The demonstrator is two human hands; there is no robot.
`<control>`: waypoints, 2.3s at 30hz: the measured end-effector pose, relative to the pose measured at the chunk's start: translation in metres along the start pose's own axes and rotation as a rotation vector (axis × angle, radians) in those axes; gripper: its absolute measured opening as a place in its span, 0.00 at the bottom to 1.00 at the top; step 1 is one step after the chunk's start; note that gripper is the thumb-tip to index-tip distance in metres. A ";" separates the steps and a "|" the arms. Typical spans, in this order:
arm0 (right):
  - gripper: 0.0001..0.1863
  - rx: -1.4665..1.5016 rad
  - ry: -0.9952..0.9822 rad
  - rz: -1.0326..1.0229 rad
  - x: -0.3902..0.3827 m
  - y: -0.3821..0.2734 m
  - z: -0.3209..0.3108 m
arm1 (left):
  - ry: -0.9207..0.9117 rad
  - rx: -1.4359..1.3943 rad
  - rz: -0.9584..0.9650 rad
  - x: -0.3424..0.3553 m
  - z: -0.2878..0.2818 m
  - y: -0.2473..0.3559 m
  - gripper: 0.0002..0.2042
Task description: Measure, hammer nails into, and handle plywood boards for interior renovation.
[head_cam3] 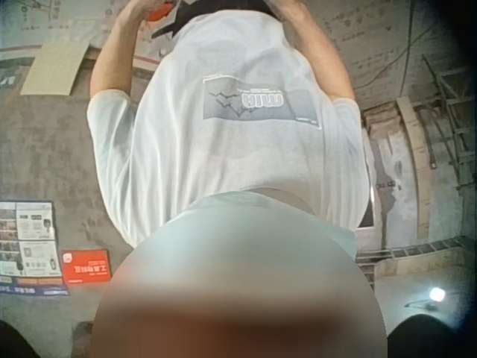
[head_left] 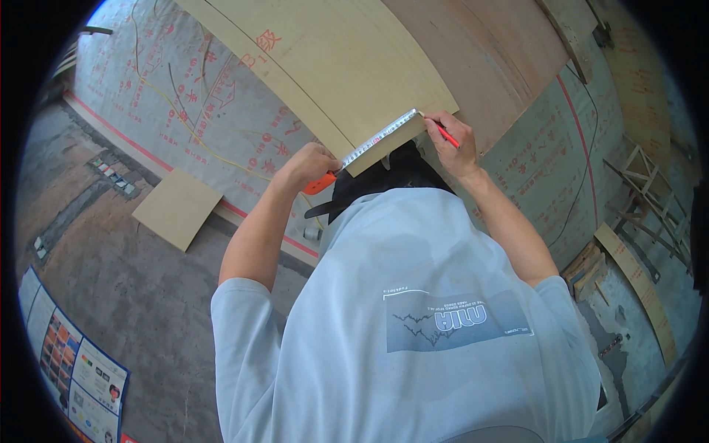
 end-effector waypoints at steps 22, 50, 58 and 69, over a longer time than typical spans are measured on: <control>0.08 -0.010 -0.048 0.006 0.002 -0.003 -0.001 | 0.034 -0.003 0.004 -0.003 0.000 0.002 0.08; 0.07 -0.282 0.097 -0.202 0.057 0.036 -0.061 | -0.107 0.199 0.041 -0.030 0.014 0.025 0.17; 0.08 -0.238 0.039 -0.221 0.044 0.036 -0.041 | -0.079 0.220 -0.055 -0.028 0.006 0.013 0.16; 0.08 -0.255 0.045 -0.189 0.040 0.037 -0.034 | -0.163 0.115 -0.034 -0.015 0.011 -0.010 0.14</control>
Point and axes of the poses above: each hand's wrist, its own x-axis towards the middle knuckle, its own z-axis out of the palm, y = z × x, the point moved 9 cm from there along x, towards the middle knuckle, and after that the axes turned 5 degrees about z, right-handed, at the moved point
